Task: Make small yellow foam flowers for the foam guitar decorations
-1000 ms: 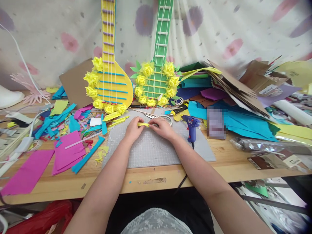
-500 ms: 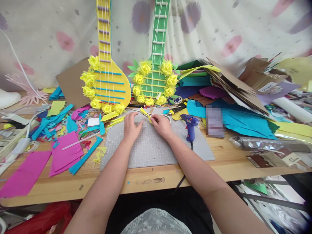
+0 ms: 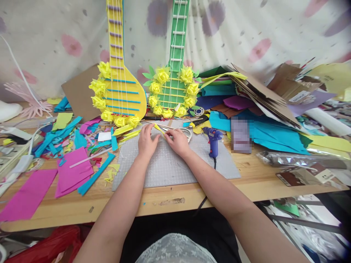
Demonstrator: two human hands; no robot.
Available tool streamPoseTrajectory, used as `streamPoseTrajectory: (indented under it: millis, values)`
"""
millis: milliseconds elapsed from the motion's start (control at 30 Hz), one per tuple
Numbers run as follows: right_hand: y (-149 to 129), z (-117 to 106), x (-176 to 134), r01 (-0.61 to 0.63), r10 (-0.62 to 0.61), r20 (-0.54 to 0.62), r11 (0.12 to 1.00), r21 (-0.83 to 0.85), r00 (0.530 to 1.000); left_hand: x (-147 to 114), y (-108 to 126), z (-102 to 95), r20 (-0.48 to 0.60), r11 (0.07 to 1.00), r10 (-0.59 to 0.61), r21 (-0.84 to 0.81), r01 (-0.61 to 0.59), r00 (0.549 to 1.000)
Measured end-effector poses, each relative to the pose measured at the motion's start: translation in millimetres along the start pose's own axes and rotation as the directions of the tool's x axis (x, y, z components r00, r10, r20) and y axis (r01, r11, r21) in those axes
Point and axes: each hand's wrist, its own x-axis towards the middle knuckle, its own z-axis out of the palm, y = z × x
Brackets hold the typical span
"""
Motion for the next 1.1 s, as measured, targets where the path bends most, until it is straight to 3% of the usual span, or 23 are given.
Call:
streamPoseTrajectory:
  millis: [167,333,500,800,1100]
  values:
    - [-0.2,-2.8,-1.4,0.014,-0.014,0.008,1.000,0.008,1.000,0.6,-1.7,-2.9,0.036,1.000,-0.020,0.006,0.019,0.999]
    - [2.3,-3.4,-2.0,0.036,-0.037,0.014,0.999,0.015,0.999,1.8,-3.7,-6.4,-0.004,1.000,-0.011,0.023,0.011,1.000]
    - [2.6,-3.9,-2.1,0.021,-0.021,0.006,0.999,0.037,1.000,0.3,-1.5,-5.3,0.038,0.995,-0.096,0.037,0.095,0.995]
    - [3.1,-7.2,-3.9,0.052,-0.054,0.031,0.997,0.053,0.998,0.0,-2.3,-4.8,0.006,1.000,-0.001,0.031,0.000,1.000]
    - [4.4,-6.9,-4.0,0.031,-0.031,0.004,0.999,0.044,1.000,-1.1,3.0,-5.2,-0.011,0.991,-0.133,0.026,0.133,0.991]
